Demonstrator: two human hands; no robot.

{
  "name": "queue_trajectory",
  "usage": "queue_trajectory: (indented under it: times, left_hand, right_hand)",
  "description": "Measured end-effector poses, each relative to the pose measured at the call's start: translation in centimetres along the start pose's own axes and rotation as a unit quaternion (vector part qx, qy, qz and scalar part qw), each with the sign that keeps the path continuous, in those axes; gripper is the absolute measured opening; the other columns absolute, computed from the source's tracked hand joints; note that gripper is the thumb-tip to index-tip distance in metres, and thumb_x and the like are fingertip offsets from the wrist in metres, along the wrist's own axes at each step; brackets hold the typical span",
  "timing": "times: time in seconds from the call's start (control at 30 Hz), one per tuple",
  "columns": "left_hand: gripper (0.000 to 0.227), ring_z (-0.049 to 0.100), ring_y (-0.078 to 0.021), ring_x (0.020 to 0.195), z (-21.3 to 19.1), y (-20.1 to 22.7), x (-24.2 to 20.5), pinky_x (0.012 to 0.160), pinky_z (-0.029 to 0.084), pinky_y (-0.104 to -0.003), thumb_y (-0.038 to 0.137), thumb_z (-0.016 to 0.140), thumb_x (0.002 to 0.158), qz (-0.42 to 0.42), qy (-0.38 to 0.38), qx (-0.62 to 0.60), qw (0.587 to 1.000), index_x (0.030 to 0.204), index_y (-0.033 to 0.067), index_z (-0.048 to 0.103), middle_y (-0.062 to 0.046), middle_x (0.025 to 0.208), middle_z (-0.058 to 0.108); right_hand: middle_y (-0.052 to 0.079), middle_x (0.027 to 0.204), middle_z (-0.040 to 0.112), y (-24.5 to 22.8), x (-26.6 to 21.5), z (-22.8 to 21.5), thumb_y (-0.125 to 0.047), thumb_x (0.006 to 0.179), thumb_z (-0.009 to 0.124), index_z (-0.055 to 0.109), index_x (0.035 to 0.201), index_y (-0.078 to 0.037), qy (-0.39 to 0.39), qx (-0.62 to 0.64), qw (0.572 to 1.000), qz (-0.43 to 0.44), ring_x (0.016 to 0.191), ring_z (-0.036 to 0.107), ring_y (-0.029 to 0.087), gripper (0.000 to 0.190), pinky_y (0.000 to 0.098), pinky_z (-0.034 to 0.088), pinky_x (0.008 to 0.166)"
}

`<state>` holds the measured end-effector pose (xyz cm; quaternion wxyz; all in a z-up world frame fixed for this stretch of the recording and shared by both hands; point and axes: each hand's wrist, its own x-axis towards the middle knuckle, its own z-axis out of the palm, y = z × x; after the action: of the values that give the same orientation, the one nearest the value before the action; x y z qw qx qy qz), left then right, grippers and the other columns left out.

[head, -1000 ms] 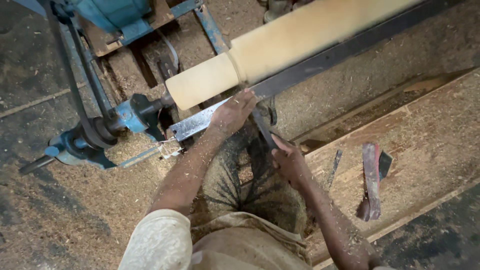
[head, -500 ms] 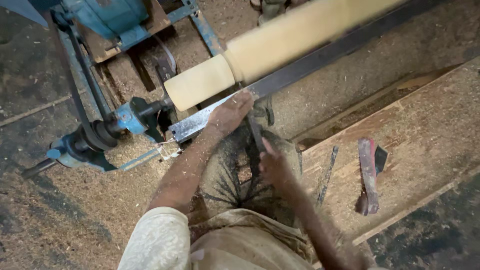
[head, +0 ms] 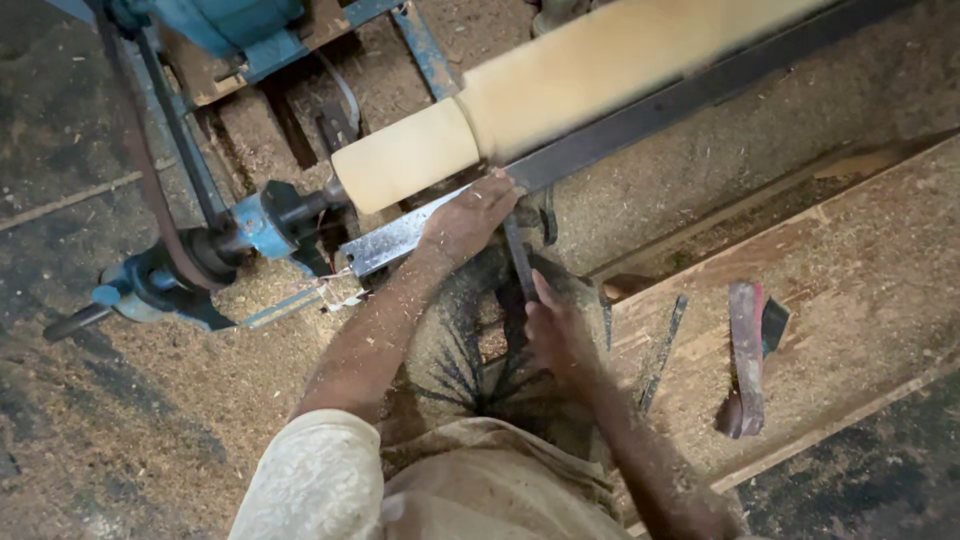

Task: The person shapes a cylindrical wooden blank mounted on a lathe using a chisel. They progressively carve decorative grooves and contours along the spinning wood, removing shavings and refining the profile.

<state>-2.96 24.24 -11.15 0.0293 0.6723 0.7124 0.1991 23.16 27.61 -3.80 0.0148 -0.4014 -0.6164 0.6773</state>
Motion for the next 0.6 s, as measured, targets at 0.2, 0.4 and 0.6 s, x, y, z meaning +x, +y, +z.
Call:
queue_trajectory:
  times: [0.2,0.4,0.6]
  left_hand:
    - [0.055,0.034,-0.0286,0.152,0.4,-0.4,0.2,0.124,0.032,-0.040,0.008,0.051,0.095,0.009,-0.030,0.052,0.998,0.149,0.0072,0.051,-0.013,0.161,0.041]
    - [0.056,0.031,-0.0288,0.154,0.9,-0.7,0.7,0.128,0.029,-0.038,0.006,0.047,0.098,-0.001,-0.073,0.044,0.996,0.153,0.0098,0.045,-0.013,0.164,0.037]
    - [0.049,0.030,-0.0330,0.152,-1.0,0.2,0.8,0.123,0.026,-0.041,0.017,0.045,0.106,-0.122,-0.093,-0.164,0.974,0.154,0.0076,0.043,-0.016,0.163,0.034]
  right_hand:
    - [-0.004,0.067,0.048,-0.7,1.4,-2.8,-0.013,0.096,0.053,0.047,0.155,-0.018,0.000,-0.064,0.996,0.057,0.060,0.046,0.010,0.059,0.0294,0.043,0.053]
    - [-0.001,0.069,0.050,-4.2,1.1,-3.5,-0.015,0.098,0.055,0.046,0.157,-0.017,-0.010,-0.126,0.991,0.037,0.061,0.046,0.012,0.060,0.0301,0.043,0.053]
    - [-0.001,0.068,0.049,-5.8,0.4,-3.5,-0.018,0.100,0.053,0.040,0.158,-0.015,-0.009,-0.163,0.987,0.004,0.063,0.046,0.011,0.060,0.0293,0.044,0.058]
